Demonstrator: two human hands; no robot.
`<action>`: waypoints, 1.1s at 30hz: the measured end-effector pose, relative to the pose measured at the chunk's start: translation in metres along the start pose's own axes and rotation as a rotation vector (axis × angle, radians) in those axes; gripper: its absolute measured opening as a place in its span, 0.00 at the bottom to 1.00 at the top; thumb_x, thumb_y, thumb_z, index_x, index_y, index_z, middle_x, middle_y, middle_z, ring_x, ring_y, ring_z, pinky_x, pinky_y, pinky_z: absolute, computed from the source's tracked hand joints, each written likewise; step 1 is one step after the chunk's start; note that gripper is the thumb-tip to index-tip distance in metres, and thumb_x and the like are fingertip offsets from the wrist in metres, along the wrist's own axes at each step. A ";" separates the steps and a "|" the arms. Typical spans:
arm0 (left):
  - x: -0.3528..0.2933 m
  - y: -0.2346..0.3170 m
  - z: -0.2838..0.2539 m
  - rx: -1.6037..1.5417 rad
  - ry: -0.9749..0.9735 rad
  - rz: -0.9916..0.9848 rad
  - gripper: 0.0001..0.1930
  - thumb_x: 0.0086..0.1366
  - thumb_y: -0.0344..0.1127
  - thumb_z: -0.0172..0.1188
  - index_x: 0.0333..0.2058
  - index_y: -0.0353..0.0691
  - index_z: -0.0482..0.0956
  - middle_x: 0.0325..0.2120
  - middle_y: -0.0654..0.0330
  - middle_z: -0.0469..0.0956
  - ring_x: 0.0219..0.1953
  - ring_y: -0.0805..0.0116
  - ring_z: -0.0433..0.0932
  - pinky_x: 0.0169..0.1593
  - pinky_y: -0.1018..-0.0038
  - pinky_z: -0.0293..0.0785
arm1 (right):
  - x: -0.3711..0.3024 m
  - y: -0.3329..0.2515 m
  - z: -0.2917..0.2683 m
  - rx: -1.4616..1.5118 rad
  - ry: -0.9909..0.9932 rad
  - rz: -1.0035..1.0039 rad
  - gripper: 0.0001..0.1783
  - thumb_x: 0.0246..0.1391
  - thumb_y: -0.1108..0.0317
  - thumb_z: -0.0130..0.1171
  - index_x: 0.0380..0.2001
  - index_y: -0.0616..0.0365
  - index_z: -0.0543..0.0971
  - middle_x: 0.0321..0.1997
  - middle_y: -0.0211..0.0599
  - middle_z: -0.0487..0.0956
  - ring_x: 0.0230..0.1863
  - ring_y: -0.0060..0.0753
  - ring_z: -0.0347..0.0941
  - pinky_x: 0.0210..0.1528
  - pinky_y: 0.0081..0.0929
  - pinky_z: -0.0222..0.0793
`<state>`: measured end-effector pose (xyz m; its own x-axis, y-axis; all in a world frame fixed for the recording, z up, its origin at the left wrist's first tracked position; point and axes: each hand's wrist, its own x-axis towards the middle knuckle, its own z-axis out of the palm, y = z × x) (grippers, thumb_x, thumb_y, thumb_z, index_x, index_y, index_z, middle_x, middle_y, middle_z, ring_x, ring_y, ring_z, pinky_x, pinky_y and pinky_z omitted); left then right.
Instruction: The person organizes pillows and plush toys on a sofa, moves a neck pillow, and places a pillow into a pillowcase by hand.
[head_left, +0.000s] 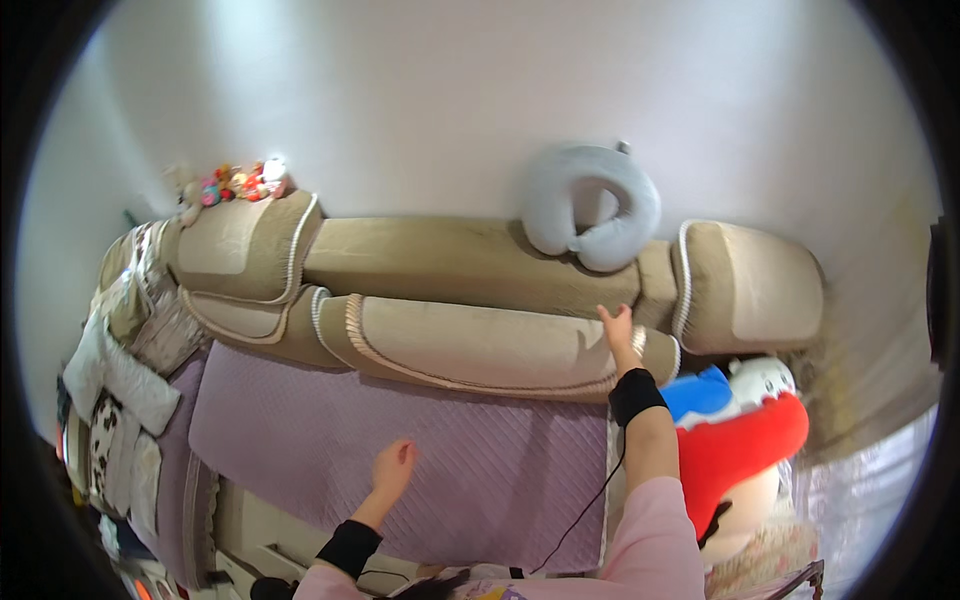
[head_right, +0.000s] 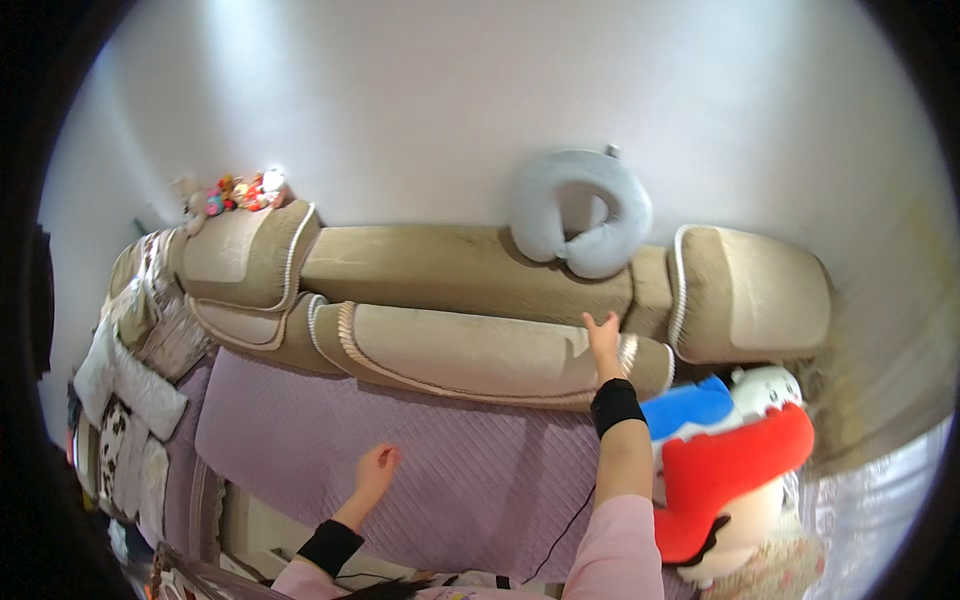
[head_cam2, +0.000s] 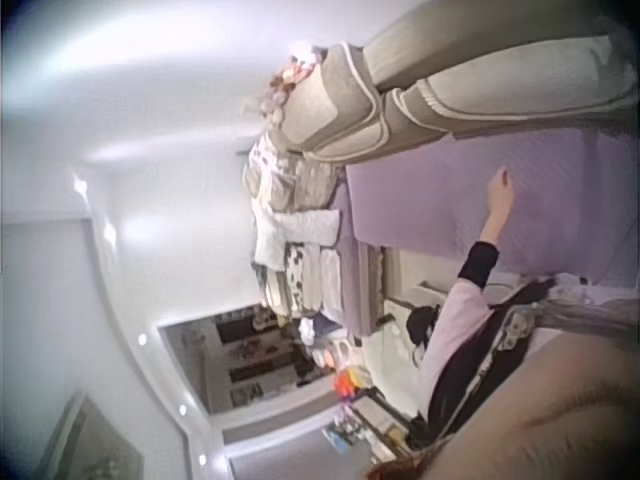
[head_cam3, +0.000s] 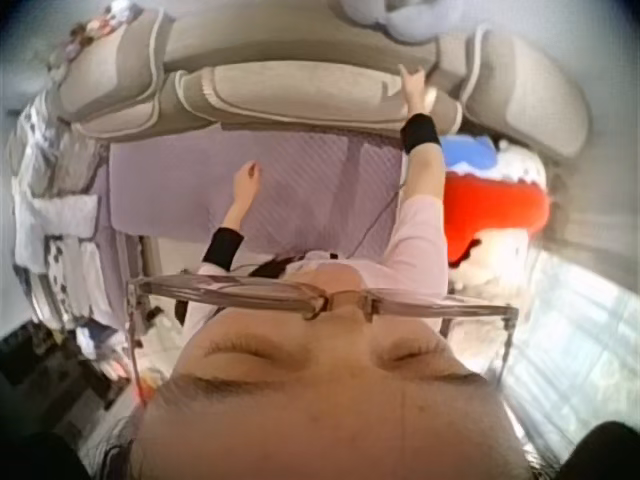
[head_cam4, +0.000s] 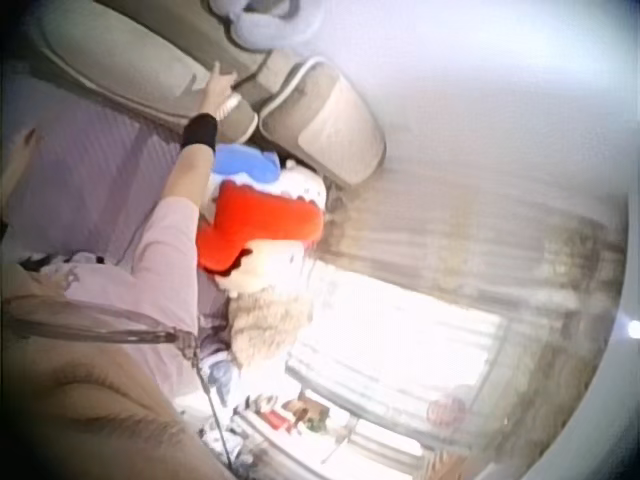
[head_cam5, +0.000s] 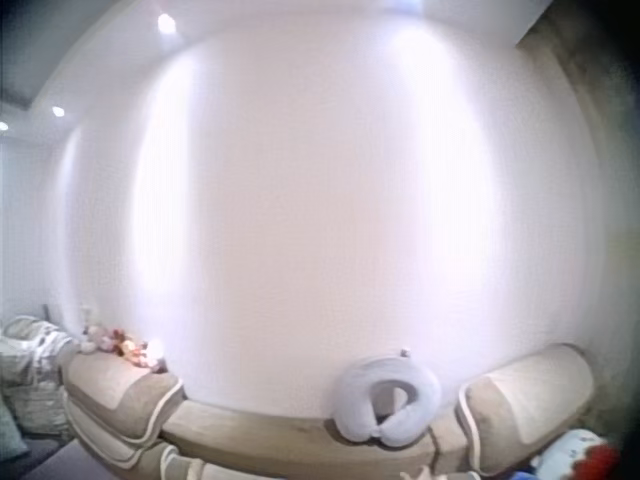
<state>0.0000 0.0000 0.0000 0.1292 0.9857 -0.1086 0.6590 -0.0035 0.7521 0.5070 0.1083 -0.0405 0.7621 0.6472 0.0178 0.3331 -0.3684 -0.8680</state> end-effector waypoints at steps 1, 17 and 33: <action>-0.012 -0.018 -0.016 0.056 0.061 -0.035 0.12 0.54 0.38 0.50 0.32 0.37 0.74 0.26 0.56 0.76 0.30 0.60 0.75 0.34 0.73 0.68 | -0.001 -0.008 0.013 0.005 0.046 -0.014 0.46 0.36 0.49 0.61 0.49 0.72 0.55 0.50 0.55 0.62 0.52 0.49 0.58 0.53 0.35 0.53; -0.011 -0.071 -0.026 0.107 0.146 -0.367 0.11 0.55 0.37 0.48 0.33 0.37 0.74 0.25 0.55 0.76 0.28 0.61 0.75 0.31 0.72 0.69 | 0.161 -0.035 0.034 0.259 0.342 0.147 0.50 0.21 0.55 0.69 0.47 0.75 0.59 0.47 0.52 0.67 0.47 0.42 0.64 0.49 0.32 0.59; 0.017 -0.038 -0.002 -0.222 -0.071 -0.098 0.22 0.55 0.41 0.52 0.46 0.36 0.64 0.35 0.55 0.73 0.37 0.66 0.73 0.40 0.75 0.68 | -0.171 -0.023 -0.027 0.888 -0.731 0.632 0.24 0.43 0.63 0.53 0.45 0.61 0.65 0.45 0.35 0.68 0.46 0.29 0.64 0.46 0.25 0.61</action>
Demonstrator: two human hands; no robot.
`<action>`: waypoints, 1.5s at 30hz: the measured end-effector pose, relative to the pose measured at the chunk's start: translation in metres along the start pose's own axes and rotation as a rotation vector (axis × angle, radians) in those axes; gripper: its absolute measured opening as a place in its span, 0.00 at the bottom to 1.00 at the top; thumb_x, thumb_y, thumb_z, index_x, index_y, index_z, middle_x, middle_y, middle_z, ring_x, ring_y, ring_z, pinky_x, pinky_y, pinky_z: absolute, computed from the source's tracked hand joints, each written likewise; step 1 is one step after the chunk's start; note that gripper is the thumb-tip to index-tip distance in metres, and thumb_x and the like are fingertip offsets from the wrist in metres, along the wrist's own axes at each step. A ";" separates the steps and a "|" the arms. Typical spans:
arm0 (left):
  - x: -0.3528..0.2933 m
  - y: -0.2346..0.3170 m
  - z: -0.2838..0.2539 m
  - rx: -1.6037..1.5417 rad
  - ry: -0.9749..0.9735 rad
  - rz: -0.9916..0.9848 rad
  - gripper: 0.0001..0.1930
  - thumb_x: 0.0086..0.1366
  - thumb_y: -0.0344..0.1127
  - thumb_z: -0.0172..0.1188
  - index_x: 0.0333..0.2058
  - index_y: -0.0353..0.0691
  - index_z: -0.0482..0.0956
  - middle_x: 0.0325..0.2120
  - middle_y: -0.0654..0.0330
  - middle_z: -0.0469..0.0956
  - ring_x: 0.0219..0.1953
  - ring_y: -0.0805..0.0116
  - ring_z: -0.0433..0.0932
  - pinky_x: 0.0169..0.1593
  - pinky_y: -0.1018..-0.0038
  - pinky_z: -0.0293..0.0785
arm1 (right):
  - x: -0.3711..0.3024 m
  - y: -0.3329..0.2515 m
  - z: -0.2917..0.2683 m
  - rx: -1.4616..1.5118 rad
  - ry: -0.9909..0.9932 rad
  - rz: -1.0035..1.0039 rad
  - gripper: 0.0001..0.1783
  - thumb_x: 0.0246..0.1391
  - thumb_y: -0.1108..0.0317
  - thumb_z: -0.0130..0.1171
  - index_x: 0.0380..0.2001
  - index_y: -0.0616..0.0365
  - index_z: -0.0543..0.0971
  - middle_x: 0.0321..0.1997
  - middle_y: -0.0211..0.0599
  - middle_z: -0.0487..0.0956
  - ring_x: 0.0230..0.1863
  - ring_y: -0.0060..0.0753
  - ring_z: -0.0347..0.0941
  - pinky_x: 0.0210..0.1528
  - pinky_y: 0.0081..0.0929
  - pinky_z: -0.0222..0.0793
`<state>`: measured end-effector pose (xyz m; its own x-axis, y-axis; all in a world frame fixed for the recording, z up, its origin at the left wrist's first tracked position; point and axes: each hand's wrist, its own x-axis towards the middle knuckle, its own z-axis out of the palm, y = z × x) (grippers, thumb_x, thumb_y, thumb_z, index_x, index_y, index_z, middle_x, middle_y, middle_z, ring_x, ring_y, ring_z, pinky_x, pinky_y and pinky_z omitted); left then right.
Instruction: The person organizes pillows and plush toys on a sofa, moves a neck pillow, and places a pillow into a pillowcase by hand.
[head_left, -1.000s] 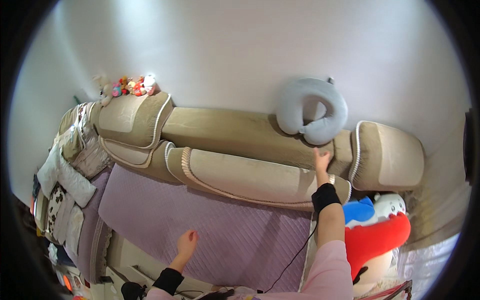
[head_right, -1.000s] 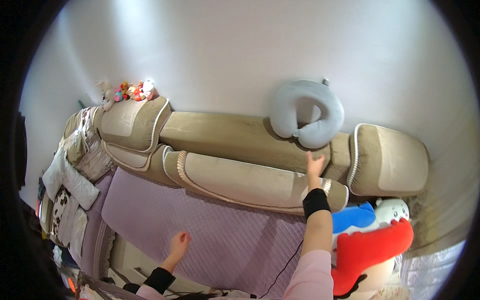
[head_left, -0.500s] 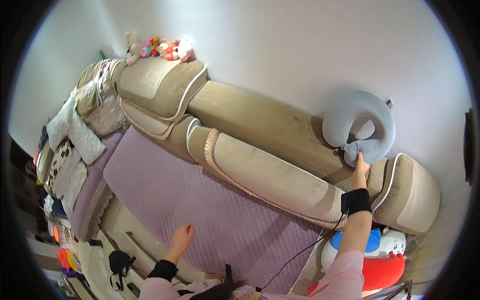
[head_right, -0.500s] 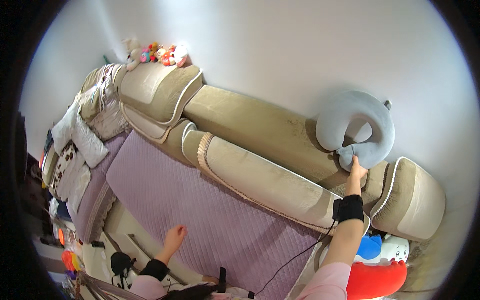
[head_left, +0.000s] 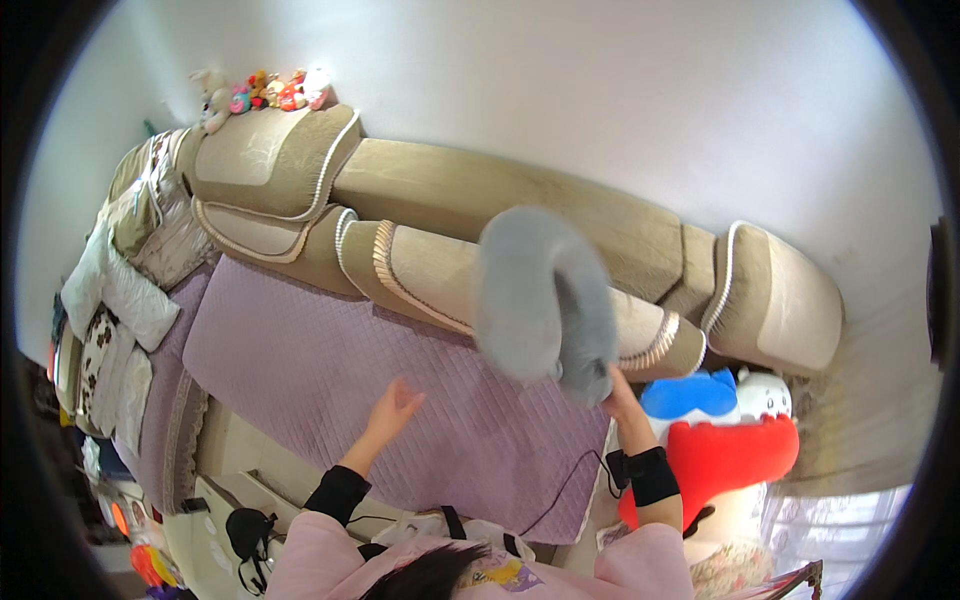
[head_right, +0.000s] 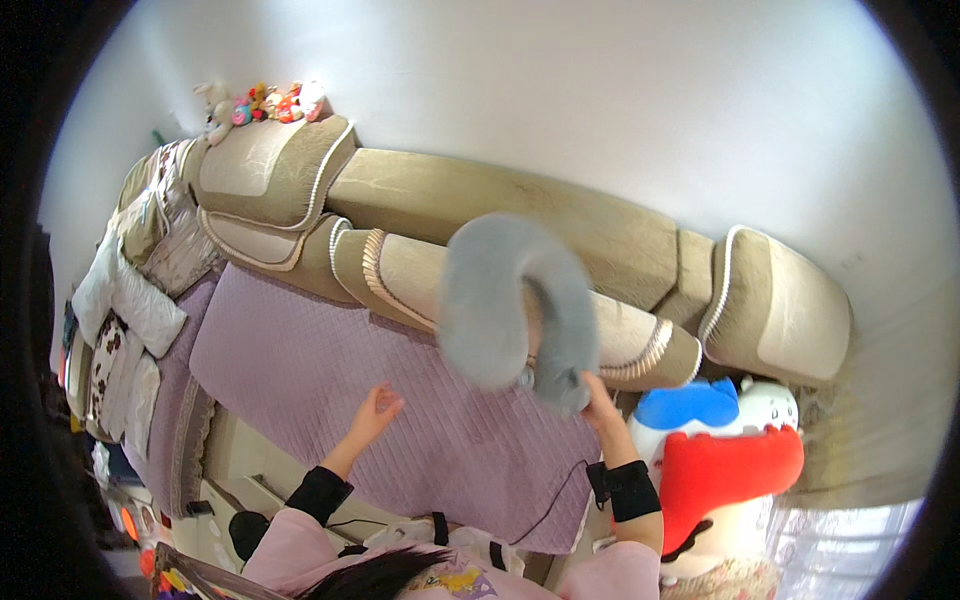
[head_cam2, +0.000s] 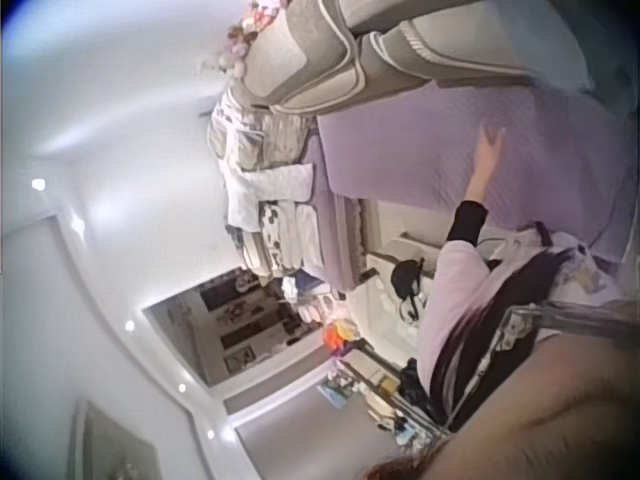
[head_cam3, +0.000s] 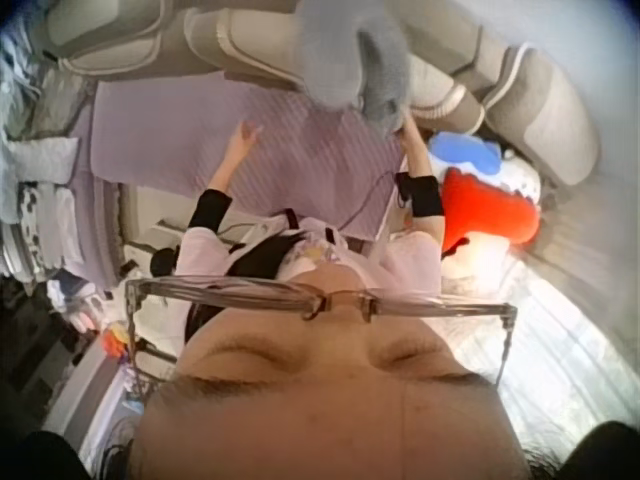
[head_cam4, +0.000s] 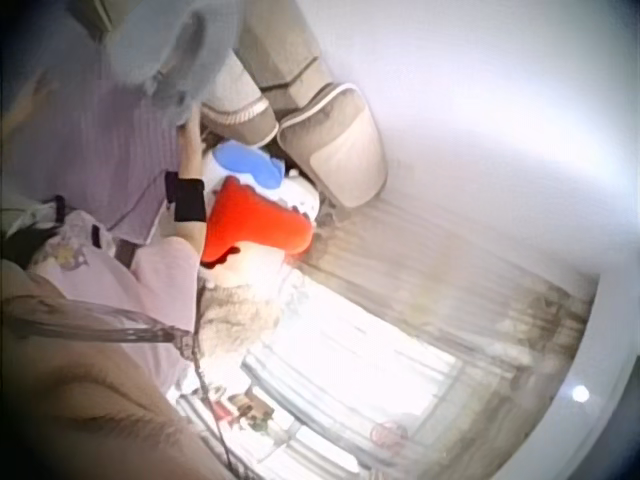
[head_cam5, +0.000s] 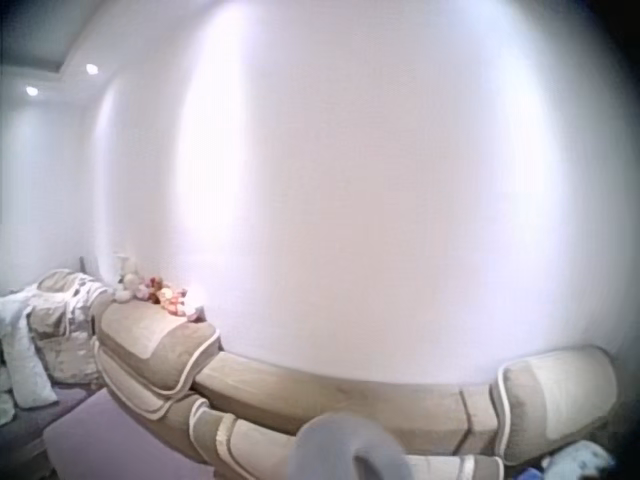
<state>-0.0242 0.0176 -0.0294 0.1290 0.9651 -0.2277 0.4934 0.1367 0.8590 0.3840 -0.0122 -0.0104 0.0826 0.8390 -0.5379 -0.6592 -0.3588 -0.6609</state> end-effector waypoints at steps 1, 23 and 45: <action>0.003 0.002 0.009 -0.002 -0.019 0.014 0.22 0.55 0.41 0.52 0.46 0.36 0.64 0.35 0.55 0.73 0.37 0.66 0.73 0.40 0.75 0.68 | -0.013 0.013 -0.004 -0.120 -0.037 0.062 0.23 0.43 0.63 0.53 0.43 0.60 0.66 0.44 0.35 0.69 0.45 0.29 0.64 0.46 0.25 0.61; -0.072 -0.067 0.062 0.192 -0.818 0.114 0.50 0.33 0.46 0.70 0.54 0.37 0.51 0.51 0.47 0.54 0.54 0.55 0.53 0.54 0.63 0.55 | -0.198 0.239 -0.020 -0.391 0.406 0.032 0.30 0.25 0.64 0.66 0.38 0.59 0.72 0.36 0.40 0.74 0.38 0.32 0.70 0.40 0.29 0.65; -0.061 -0.162 0.105 0.311 -0.876 0.039 0.14 0.48 0.37 0.59 0.31 0.32 0.74 0.24 0.57 0.76 0.27 0.72 0.73 0.31 0.76 0.69 | -0.177 0.305 -0.118 -0.643 0.932 -0.187 0.36 0.25 0.59 0.65 0.41 0.68 0.67 0.38 0.52 0.72 0.40 0.44 0.70 0.41 0.30 0.66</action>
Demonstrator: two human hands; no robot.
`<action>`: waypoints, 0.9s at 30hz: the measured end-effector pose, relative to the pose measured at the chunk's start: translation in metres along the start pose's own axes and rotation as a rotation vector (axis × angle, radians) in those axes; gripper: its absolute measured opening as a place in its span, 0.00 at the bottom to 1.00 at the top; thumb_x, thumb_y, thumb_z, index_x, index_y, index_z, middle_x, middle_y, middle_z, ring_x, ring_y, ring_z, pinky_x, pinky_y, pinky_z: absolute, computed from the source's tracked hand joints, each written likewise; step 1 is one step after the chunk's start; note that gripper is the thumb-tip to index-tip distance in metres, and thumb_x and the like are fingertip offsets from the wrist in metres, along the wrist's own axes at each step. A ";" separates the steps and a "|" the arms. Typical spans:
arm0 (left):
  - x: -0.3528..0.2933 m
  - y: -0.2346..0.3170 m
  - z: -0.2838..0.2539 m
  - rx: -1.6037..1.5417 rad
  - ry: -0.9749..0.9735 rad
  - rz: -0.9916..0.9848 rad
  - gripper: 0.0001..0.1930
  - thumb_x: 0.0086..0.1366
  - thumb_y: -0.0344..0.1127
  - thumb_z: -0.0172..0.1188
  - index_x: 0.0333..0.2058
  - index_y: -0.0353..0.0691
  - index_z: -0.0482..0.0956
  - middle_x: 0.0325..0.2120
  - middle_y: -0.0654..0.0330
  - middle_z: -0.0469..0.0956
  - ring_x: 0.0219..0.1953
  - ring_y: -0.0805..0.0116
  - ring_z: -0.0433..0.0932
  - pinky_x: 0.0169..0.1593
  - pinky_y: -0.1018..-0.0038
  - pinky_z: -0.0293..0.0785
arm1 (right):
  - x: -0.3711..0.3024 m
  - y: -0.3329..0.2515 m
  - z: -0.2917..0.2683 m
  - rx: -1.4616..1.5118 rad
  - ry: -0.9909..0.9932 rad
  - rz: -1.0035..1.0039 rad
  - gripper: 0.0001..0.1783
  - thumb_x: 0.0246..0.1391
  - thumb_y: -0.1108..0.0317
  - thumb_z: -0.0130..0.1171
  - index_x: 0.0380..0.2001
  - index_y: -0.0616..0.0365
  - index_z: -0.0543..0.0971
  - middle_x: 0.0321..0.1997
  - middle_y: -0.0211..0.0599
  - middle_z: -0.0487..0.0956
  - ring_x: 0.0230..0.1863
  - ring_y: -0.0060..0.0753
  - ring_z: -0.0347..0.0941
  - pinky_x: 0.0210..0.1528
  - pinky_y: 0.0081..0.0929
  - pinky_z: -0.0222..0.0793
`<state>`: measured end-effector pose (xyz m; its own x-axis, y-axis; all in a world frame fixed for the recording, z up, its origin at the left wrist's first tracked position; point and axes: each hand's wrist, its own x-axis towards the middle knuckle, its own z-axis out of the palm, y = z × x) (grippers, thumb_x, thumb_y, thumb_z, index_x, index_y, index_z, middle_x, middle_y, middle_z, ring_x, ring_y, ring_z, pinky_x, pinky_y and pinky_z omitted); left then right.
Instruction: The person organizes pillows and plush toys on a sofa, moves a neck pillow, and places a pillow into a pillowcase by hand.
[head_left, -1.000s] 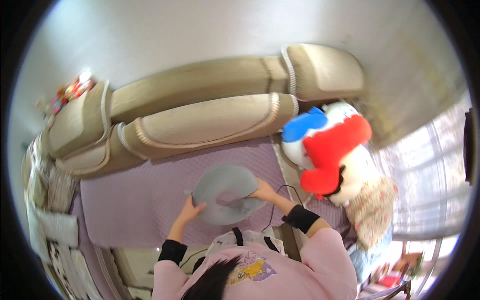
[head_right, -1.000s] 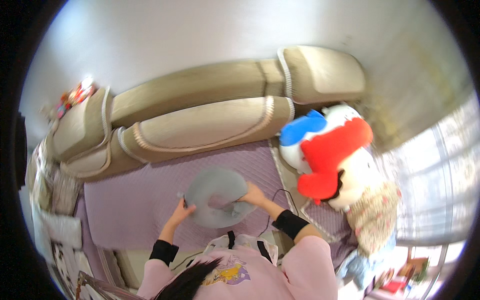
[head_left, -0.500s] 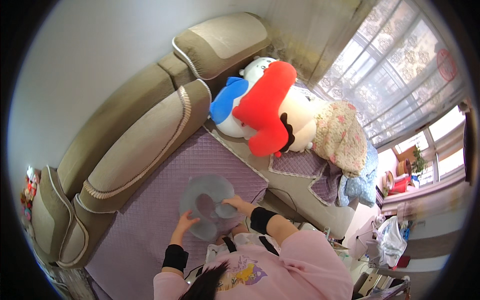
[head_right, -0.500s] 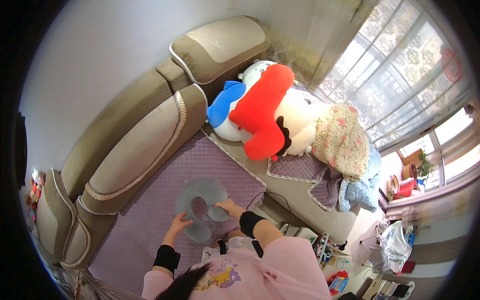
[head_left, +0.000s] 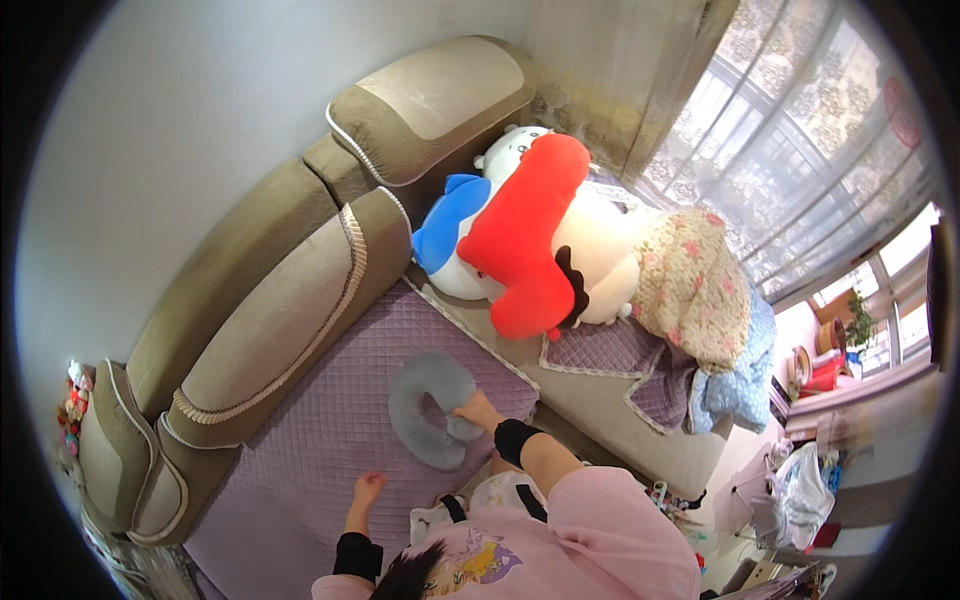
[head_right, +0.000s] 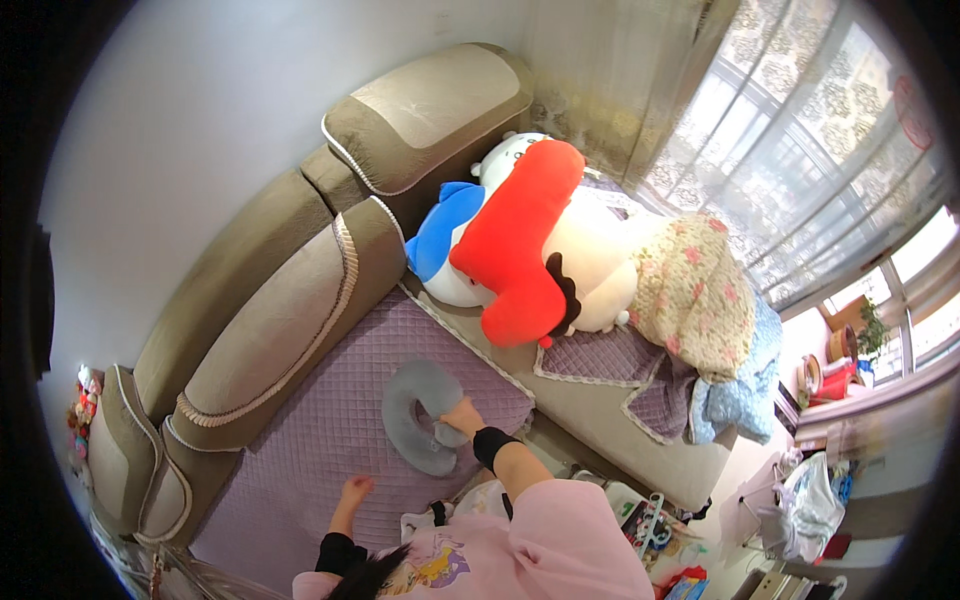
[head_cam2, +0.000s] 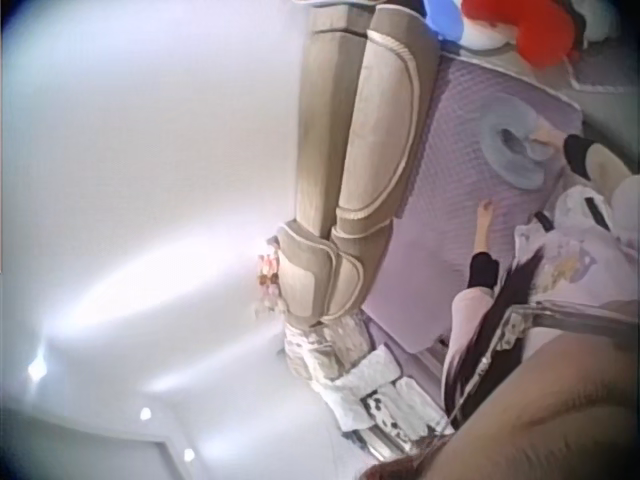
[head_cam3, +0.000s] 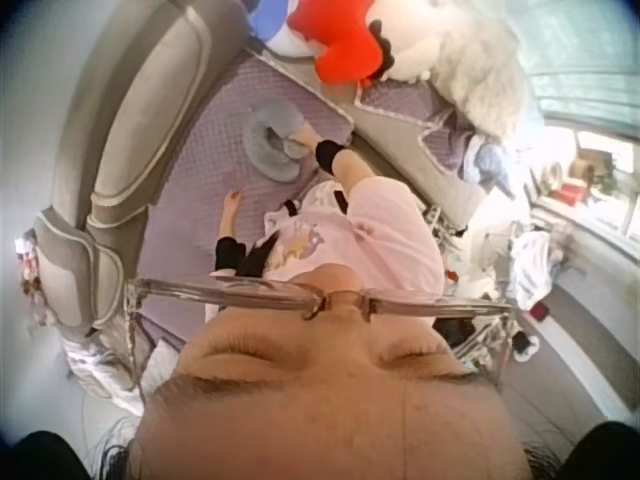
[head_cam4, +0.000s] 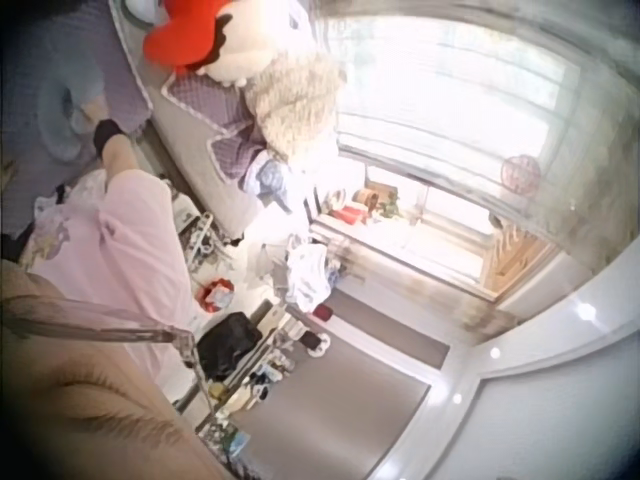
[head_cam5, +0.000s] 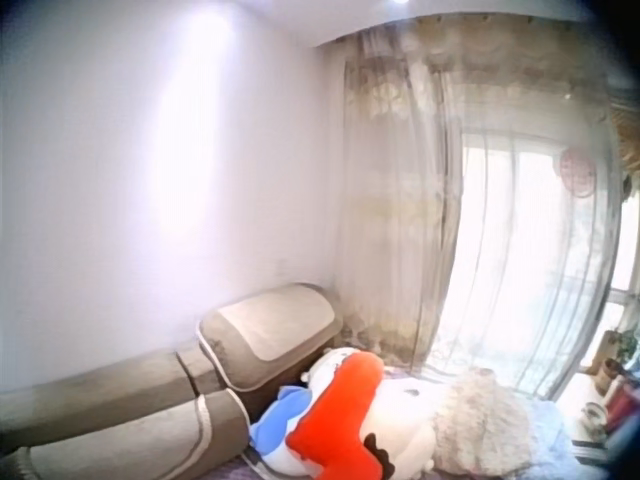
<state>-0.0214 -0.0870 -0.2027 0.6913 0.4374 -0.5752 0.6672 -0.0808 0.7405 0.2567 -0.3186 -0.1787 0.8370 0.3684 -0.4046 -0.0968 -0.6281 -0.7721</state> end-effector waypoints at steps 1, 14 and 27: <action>-0.006 0.002 0.003 -0.007 0.058 -0.030 0.13 0.49 0.36 0.59 0.30 0.32 0.75 0.22 0.57 0.75 0.26 0.72 0.73 0.31 0.77 0.69 | 0.003 0.007 0.000 -0.001 -0.023 -0.007 0.36 0.25 0.59 0.65 0.41 0.68 0.67 0.38 0.52 0.72 0.40 0.44 0.70 0.41 0.30 0.66; -0.026 0.162 0.079 0.175 0.125 -0.186 0.19 0.53 0.38 0.52 0.40 0.30 0.70 0.27 0.53 0.76 0.28 0.66 0.75 0.32 0.74 0.69 | 0.109 0.007 -0.191 -0.113 0.436 -0.389 0.15 0.39 0.69 0.55 0.33 0.61 0.68 0.29 0.43 0.69 0.33 0.42 0.66 0.37 0.32 0.61; -0.013 0.215 0.099 0.091 0.222 0.012 0.19 0.53 0.43 0.54 0.40 0.36 0.71 0.35 0.51 0.74 0.38 0.61 0.73 0.40 0.71 0.68 | 0.199 0.024 -0.231 -0.329 0.089 -0.194 0.58 0.25 0.53 0.67 0.53 0.71 0.44 0.54 0.57 0.55 0.55 0.50 0.53 0.55 0.32 0.53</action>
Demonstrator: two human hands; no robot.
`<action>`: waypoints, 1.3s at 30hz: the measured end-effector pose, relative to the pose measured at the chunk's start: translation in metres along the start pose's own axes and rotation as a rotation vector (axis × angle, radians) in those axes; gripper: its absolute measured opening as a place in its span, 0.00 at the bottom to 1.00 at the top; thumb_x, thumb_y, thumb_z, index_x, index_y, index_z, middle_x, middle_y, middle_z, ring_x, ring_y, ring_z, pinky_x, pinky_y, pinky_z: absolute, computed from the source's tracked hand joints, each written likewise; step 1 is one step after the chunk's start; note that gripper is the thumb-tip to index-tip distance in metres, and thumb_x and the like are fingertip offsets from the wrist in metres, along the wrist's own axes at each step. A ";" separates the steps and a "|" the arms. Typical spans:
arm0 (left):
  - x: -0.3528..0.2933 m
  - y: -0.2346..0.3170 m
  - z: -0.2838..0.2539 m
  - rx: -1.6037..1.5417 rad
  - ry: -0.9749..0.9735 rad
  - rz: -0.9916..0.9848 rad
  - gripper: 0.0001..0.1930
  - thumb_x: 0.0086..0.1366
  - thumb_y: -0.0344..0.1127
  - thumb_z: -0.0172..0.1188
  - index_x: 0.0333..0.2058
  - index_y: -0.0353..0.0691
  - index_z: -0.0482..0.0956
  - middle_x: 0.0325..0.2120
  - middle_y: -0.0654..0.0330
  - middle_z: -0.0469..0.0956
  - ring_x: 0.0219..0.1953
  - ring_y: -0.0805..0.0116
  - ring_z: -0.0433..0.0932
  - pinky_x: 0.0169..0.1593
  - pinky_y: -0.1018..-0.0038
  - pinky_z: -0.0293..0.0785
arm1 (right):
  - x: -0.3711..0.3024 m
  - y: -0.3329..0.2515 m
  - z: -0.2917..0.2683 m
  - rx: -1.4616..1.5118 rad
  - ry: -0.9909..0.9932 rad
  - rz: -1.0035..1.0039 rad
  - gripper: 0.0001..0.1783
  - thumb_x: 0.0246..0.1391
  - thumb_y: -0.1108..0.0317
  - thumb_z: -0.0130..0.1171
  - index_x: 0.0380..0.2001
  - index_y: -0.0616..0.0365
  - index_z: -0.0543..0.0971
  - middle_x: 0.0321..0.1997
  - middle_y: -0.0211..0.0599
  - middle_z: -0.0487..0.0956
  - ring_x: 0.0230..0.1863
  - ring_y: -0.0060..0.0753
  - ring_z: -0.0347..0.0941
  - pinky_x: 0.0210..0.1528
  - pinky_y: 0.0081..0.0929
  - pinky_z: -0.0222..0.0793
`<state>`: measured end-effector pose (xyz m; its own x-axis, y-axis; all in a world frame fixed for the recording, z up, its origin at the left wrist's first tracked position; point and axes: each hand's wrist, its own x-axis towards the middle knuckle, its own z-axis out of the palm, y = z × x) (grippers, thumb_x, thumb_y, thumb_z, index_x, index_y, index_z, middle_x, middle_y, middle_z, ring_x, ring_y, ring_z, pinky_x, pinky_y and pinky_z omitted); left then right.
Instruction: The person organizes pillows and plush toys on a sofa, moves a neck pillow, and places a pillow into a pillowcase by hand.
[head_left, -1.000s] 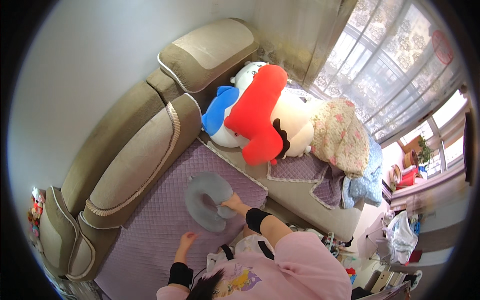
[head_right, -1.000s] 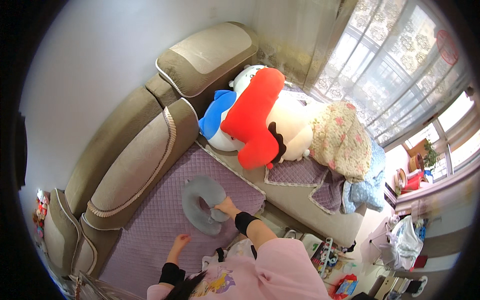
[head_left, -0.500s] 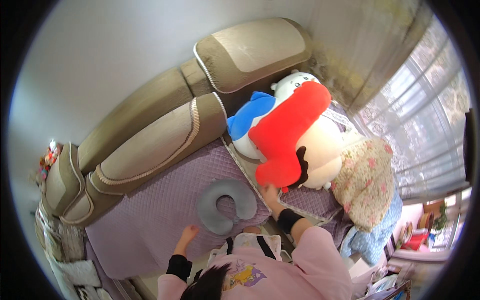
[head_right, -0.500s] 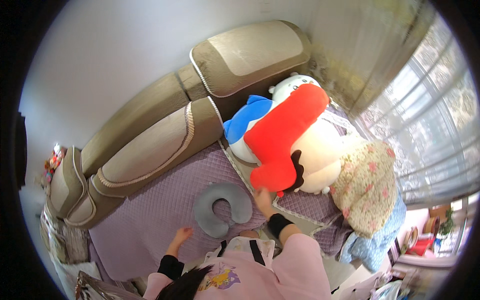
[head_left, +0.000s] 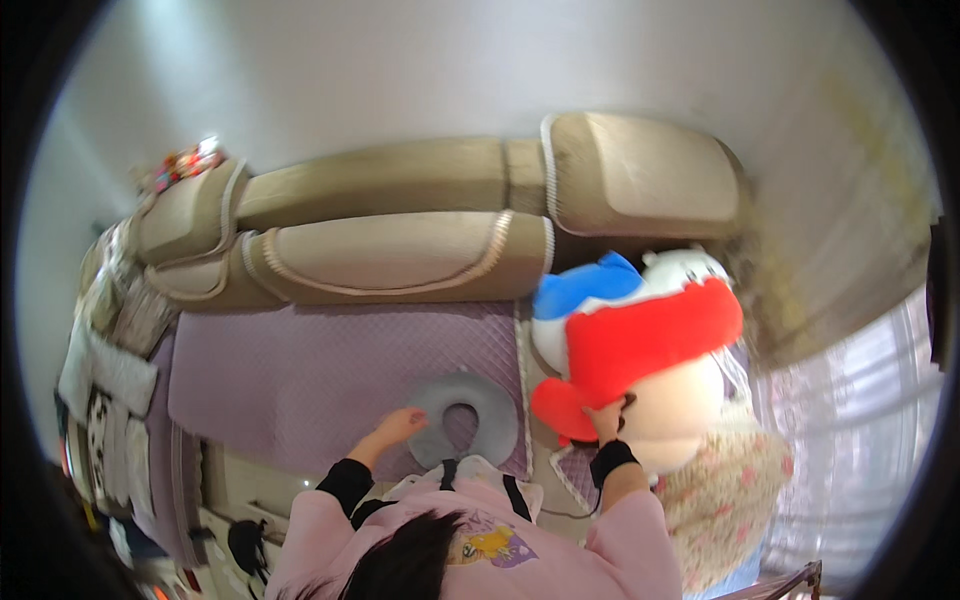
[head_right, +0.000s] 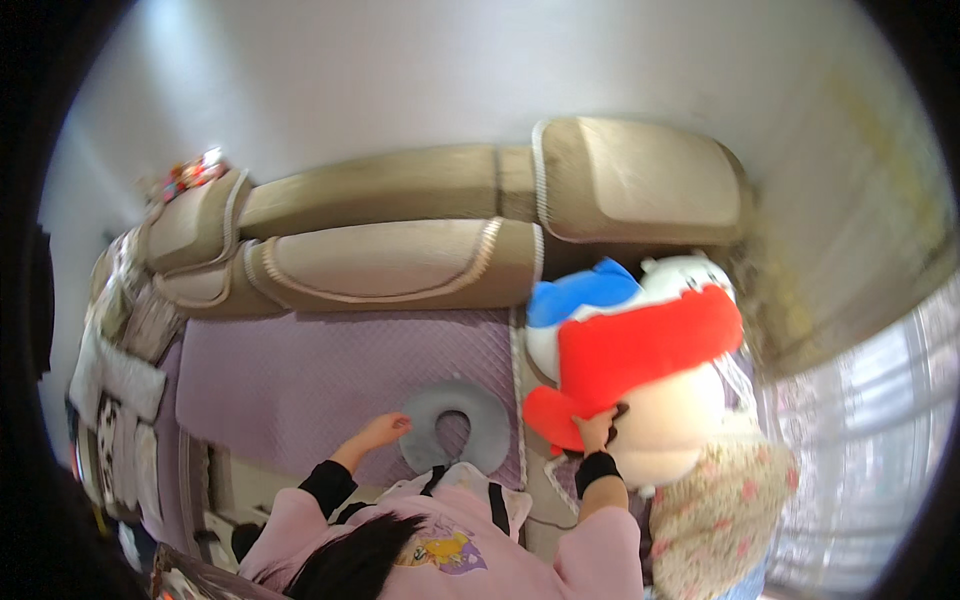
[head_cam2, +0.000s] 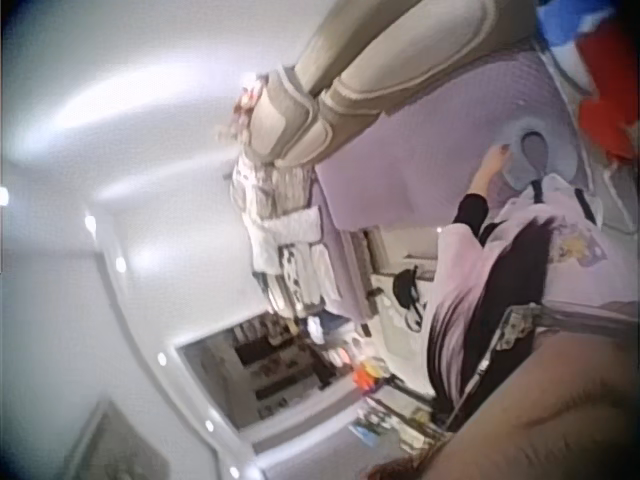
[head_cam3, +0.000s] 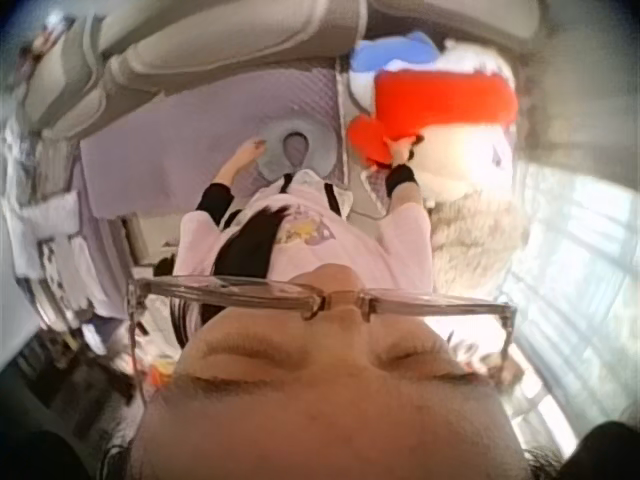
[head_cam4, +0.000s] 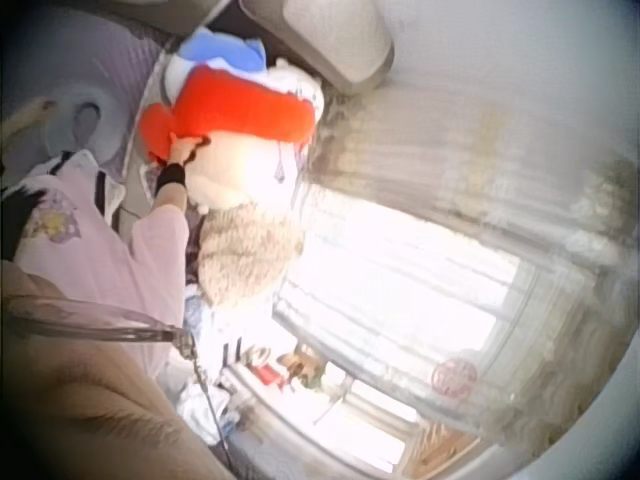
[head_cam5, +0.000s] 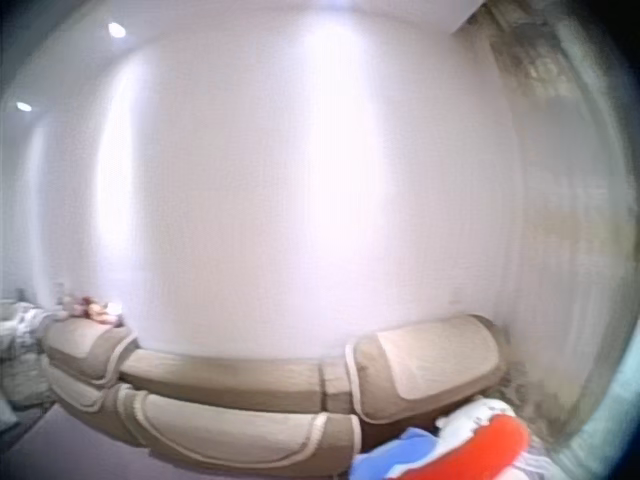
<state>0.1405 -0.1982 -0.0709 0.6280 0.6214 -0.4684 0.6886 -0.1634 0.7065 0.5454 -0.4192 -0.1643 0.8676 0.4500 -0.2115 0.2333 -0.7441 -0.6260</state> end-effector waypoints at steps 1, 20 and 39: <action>-0.006 -0.003 -0.004 0.047 0.006 0.008 0.20 0.53 0.44 0.54 0.40 0.36 0.71 0.34 0.52 0.74 0.37 0.61 0.73 0.40 0.70 0.68 | -0.001 -0.006 0.010 0.164 -0.057 -0.047 0.54 0.27 0.55 0.66 0.52 0.72 0.47 0.53 0.57 0.57 0.55 0.50 0.53 0.55 0.31 0.52; -0.033 -0.040 -0.008 0.080 0.018 -0.084 0.17 0.50 0.43 0.52 0.35 0.38 0.73 0.31 0.52 0.74 0.35 0.57 0.72 0.37 0.66 0.67 | 0.025 -0.013 0.011 -0.100 -0.260 0.128 0.29 0.34 0.65 0.62 0.41 0.71 0.68 0.42 0.47 0.71 0.44 0.44 0.67 0.45 0.31 0.62; -0.087 0.041 -0.057 0.205 0.748 0.353 0.51 0.34 0.45 0.66 0.52 0.24 0.45 0.52 0.38 0.46 0.55 0.43 0.49 0.57 0.62 0.50 | -0.073 -0.289 0.060 0.547 -0.894 -0.117 0.13 0.46 0.62 0.49 0.29 0.62 0.69 0.22 0.39 0.71 0.13 0.30 0.65 0.11 0.23 0.57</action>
<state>0.0931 -0.2149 0.0290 0.4633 0.8388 0.2859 0.5950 -0.5336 0.6011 0.3887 -0.2077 -0.0132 0.1612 0.8704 -0.4652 -0.1285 -0.4488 -0.8843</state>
